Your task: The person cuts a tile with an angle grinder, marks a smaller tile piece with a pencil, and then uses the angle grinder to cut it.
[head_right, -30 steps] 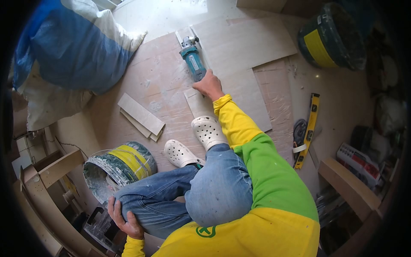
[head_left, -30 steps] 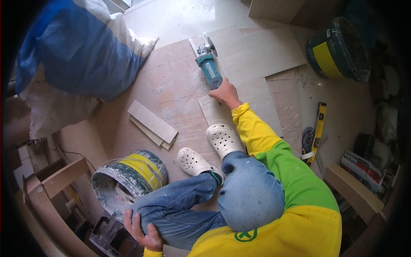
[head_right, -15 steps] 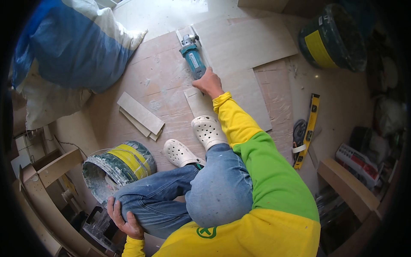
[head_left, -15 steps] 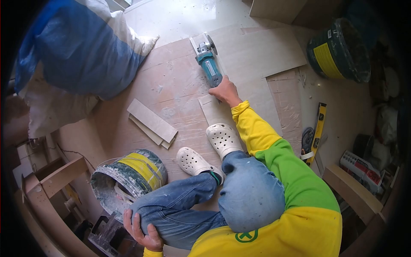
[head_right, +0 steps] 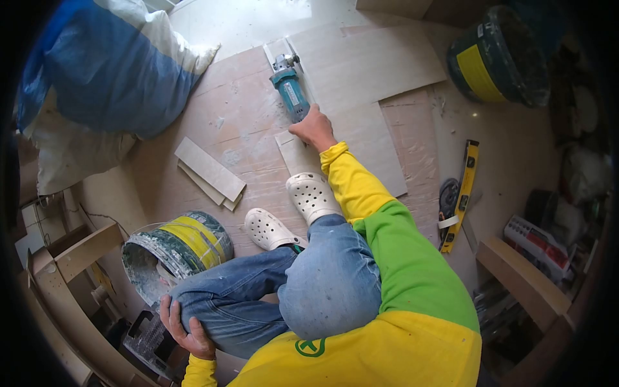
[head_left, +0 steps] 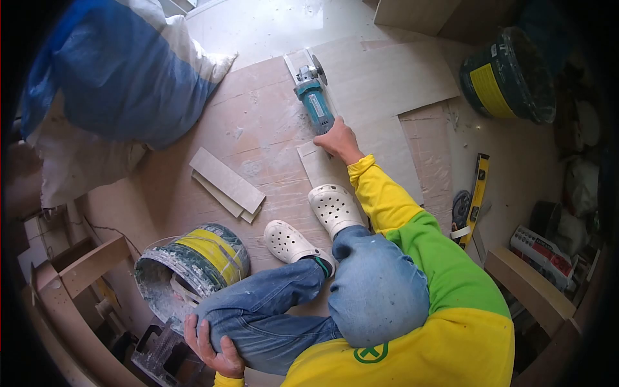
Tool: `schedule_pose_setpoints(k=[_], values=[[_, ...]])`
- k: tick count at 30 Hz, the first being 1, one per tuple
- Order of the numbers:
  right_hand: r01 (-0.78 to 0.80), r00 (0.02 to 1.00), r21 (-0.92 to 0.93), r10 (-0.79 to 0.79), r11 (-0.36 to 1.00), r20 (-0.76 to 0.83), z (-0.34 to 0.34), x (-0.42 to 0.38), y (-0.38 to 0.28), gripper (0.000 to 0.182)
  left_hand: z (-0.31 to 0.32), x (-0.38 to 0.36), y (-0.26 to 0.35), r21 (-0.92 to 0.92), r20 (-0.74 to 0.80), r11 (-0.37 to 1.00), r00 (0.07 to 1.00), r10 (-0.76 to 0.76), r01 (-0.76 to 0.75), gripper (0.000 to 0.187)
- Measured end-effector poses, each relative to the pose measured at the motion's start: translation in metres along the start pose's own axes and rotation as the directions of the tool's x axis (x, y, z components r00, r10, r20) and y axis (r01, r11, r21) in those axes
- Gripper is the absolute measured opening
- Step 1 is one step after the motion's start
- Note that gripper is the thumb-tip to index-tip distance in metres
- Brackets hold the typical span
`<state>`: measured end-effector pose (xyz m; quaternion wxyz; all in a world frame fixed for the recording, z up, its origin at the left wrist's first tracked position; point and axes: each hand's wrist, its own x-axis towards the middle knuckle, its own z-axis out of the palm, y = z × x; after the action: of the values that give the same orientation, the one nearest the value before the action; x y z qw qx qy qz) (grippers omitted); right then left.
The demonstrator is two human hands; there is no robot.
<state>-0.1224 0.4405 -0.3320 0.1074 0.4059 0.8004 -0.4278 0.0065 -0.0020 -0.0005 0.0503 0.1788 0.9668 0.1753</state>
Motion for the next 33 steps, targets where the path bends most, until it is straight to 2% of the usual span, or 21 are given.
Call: schedule_pose_setpoints(k=[10,22,33], values=[[0.005,1.000,-0.009,-0.005,1.000,0.016,-0.007,0.015,-0.016,0.073,0.001,0.000,-0.001,0.007,-0.004,1.000,1.000,0.004,-0.004,0.049],[-0.028,1.000,-0.017,0.028,0.999,0.010,0.003,-0.024,0.020,0.077,0.003,0.000,0.000,0.001,-0.011,1.000,1.000,0.011,-0.011,0.049],[0.003,1.000,-0.010,-0.002,1.000,0.017,-0.004,0.007,-0.002,0.074,0.001,0.000,-0.002,-0.015,-0.007,1.000,1.000,0.013,-0.013,0.049]])
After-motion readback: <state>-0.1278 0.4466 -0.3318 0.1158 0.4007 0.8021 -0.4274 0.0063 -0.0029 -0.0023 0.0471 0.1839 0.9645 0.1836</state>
